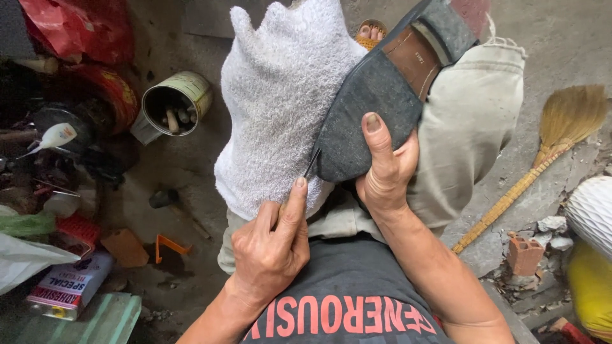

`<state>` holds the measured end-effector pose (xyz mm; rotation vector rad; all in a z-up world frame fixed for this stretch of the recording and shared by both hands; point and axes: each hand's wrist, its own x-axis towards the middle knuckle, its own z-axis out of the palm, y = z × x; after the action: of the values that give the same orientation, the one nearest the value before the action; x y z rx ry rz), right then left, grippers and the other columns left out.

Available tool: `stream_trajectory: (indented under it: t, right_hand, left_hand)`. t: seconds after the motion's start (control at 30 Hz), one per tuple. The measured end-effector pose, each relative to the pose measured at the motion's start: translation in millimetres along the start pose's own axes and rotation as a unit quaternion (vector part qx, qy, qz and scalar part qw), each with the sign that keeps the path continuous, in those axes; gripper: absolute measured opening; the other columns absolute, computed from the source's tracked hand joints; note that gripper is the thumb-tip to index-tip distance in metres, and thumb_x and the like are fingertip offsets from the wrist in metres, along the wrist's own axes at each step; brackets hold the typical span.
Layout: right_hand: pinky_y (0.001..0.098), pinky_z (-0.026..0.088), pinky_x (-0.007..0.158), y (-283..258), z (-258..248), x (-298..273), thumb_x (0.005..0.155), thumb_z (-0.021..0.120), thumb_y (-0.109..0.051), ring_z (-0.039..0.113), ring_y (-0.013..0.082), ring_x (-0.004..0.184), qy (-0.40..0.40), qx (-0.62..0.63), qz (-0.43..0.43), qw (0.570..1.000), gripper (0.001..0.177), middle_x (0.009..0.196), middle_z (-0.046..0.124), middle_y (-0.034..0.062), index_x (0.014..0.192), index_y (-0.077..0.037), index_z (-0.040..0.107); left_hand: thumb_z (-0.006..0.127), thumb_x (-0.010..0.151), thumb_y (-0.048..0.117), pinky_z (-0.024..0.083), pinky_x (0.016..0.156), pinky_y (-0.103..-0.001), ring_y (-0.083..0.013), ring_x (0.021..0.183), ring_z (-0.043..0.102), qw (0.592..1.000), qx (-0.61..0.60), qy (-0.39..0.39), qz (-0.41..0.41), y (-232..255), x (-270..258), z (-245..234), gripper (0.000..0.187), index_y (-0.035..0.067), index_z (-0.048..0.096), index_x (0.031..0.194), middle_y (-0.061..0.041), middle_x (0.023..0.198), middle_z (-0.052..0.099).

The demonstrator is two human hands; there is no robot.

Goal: The person uses a small metal tool to scrape and clean the soles of two black leather shoes. They hold each shoe on a white cloth on their lap, scrape the sole surface, flip the shoe to inspect the upper, and repeat the process on the second shoe.

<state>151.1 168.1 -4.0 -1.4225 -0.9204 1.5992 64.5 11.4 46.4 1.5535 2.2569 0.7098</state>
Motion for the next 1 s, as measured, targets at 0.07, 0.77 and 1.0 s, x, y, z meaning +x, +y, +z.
stream_trajectory:
  t: [0.07, 0.77, 1.0]
  right_hand:
    - [0.0395, 0.053, 0.112, 2, 0, 3, 0.088, 0.080, -0.023, 0.065, 0.0251, 0.121, 0.009, 0.000, 0.006, 1.000, 0.052, 0.128, 0.067, 0.0121, 0.131, -0.002, 0.059]
    - [0.0387, 0.051, 0.114, 1, 2, 10, 0.092, 0.078, -0.024, 0.064, 0.0241, 0.124, -0.002, 0.007, 0.003, 1.000, 0.050, 0.130, 0.066, 0.0127, 0.132, -0.001, 0.059]
    - [0.0390, 0.051, 0.113, 3, 1, 10, 0.091, 0.079, -0.023, 0.064, 0.0240, 0.122, 0.010, 0.015, 0.010, 1.000, 0.050, 0.129, 0.067, 0.0128, 0.131, -0.001, 0.060]
  left_hand:
    - [0.063, 0.102, -0.001, 0.032, 0.045, -0.028, -0.0112, 0.050, 0.032, 1.000, 0.002, -0.002, 0.001, 0, 6, -1, 0.041, 0.004, 0.061, 0.142, 0.001, 0.073, 0.041]
    - [0.065, 0.103, 0.002, 0.034, 0.046, -0.030, -0.0128, 0.049, 0.033, 1.000, 0.000, -0.021, -0.010, 3, 29, -5, 0.039, 0.006, 0.062, 0.142, 0.001, 0.075, 0.042]
    - [0.065, 0.102, 0.003, 0.035, 0.046, -0.031, -0.0135, 0.049, 0.036, 0.999, 0.006, -0.037, -0.012, 4, 34, -9, 0.041, 0.006, 0.062, 0.142, 0.000, 0.075, 0.043]
